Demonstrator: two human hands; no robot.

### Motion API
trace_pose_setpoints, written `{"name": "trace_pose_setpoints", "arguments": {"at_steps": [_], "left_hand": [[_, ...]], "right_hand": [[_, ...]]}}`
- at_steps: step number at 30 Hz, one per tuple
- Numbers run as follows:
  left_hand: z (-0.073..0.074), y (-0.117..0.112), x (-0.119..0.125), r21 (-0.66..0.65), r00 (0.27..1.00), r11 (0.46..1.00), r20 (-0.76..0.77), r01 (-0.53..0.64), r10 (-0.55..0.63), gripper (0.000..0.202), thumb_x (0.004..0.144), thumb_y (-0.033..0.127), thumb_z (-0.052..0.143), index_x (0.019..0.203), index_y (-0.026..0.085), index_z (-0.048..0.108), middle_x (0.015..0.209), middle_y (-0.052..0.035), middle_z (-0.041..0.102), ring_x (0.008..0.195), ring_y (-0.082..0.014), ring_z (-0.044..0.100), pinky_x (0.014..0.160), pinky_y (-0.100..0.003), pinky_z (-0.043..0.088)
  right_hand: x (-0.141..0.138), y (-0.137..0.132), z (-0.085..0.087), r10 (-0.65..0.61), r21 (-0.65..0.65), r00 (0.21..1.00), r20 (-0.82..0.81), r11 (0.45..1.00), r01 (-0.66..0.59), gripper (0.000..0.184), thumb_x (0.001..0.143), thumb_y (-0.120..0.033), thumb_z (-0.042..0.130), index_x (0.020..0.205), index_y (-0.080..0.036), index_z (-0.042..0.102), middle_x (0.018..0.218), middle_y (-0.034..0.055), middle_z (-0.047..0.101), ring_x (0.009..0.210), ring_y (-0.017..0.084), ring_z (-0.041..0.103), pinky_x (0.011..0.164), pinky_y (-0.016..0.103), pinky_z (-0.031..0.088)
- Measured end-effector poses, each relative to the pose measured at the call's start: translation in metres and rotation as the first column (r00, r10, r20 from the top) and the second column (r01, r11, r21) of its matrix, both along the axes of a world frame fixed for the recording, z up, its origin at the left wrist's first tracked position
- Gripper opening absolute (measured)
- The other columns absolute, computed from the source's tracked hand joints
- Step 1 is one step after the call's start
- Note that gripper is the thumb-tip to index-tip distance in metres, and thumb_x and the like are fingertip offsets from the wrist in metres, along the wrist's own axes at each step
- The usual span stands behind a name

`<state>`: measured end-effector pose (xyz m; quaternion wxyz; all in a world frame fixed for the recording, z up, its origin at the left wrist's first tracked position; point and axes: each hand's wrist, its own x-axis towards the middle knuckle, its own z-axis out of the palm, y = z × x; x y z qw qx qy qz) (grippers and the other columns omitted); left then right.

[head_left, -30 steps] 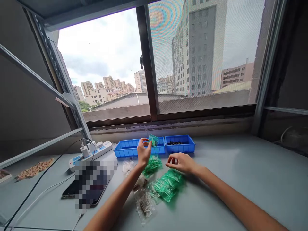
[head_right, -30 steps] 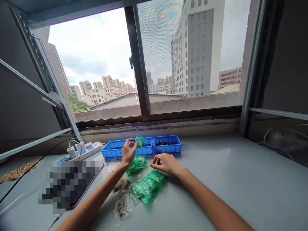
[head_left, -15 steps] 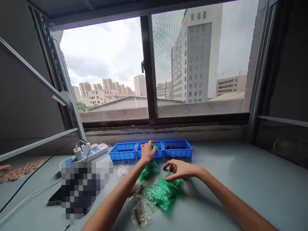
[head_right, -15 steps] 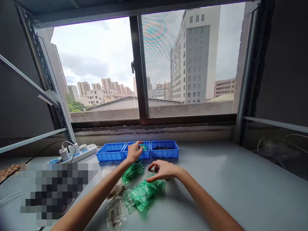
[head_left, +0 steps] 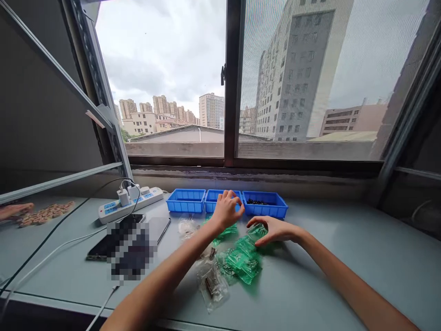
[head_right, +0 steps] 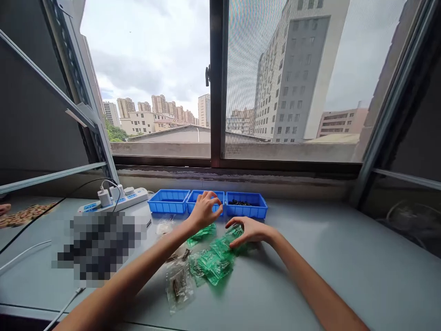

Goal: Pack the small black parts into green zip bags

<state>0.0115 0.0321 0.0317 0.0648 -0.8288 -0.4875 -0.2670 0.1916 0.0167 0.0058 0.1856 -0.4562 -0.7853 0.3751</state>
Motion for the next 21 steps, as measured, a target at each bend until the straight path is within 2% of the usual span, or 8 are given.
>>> {"name": "trace_pose_setpoints", "arguments": {"at_steps": [4,7,11,15,18,21], "left_hand": [[-0.008,-0.017,0.002,0.064,0.989,0.992,-0.105,0.11,-0.103,0.018,0.083,0.028,0.052,0.079,0.018,0.065,0.096,-0.0064,0.059,0.095,-0.021,0.05,0.084,-0.036,0.038],[-0.018,-0.023,-0.001,-0.017,0.983,0.995,-0.152,0.103,-0.105,0.027,0.085,0.029,0.048,0.069,0.017,0.065,0.083,-0.0056,0.059,0.085,-0.0198,0.052,0.079,-0.035,0.038],[-0.027,-0.026,-0.004,-0.098,0.979,0.993,-0.189,0.064,-0.081,0.035,0.087,0.031,0.044,0.062,0.017,0.064,0.077,-0.006,0.059,0.087,-0.022,0.051,0.078,-0.036,0.037],[-0.03,-0.031,0.0,-0.097,0.977,0.993,-0.196,0.065,-0.083,0.036,0.091,0.033,0.038,0.069,0.017,0.062,0.08,-0.0064,0.06,0.088,-0.0229,0.05,0.08,-0.038,0.037],[-0.032,-0.033,0.002,-0.084,0.989,0.994,-0.128,0.068,-0.078,0.029,0.091,0.033,0.039,0.08,0.017,0.06,0.083,-0.0054,0.06,0.087,-0.0218,0.051,0.08,-0.037,0.037],[-0.033,-0.03,0.001,-0.066,0.998,0.996,-0.03,0.057,-0.059,0.018,0.091,0.029,0.042,0.09,0.018,0.056,0.09,-0.0046,0.06,0.088,-0.0202,0.052,0.081,-0.034,0.037]], "right_hand": [[-0.001,0.007,-0.01,-0.093,0.015,0.986,-0.137,0.995,0.096,0.045,0.052,-0.038,0.076,0.092,-0.018,0.067,0.102,0.0062,0.065,0.096,0.024,0.057,0.085,0.032,0.043],[0.0,0.009,-0.014,-0.17,-0.06,0.963,-0.211,0.985,0.161,0.043,0.057,-0.043,0.073,0.091,-0.016,0.066,0.091,0.0049,0.065,0.081,0.019,0.058,0.073,0.029,0.045],[0.008,0.004,-0.011,-0.216,-0.171,0.93,-0.297,0.97,0.171,0.055,0.059,-0.041,0.074,0.107,-0.019,0.062,0.073,-0.0015,0.058,0.06,0.01,0.049,0.05,0.022,0.039],[0.013,-0.003,-0.007,-0.228,-0.258,0.881,-0.414,0.958,0.127,0.067,0.053,-0.031,0.08,0.116,-0.023,0.058,0.059,-0.007,0.048,0.051,0.007,0.041,0.044,0.019,0.032],[0.006,-0.005,-0.008,-0.264,-0.306,0.816,-0.514,0.945,0.114,0.06,0.048,-0.03,0.081,0.105,-0.022,0.063,0.065,-0.0042,0.056,0.056,0.008,0.046,0.047,0.019,0.034],[-0.008,-0.004,-0.011,-0.314,-0.278,0.74,-0.595,0.944,0.176,0.047,0.044,-0.034,0.082,0.086,-0.019,0.066,0.074,-0.0003,0.063,0.062,0.009,0.051,0.049,0.019,0.035]]}}
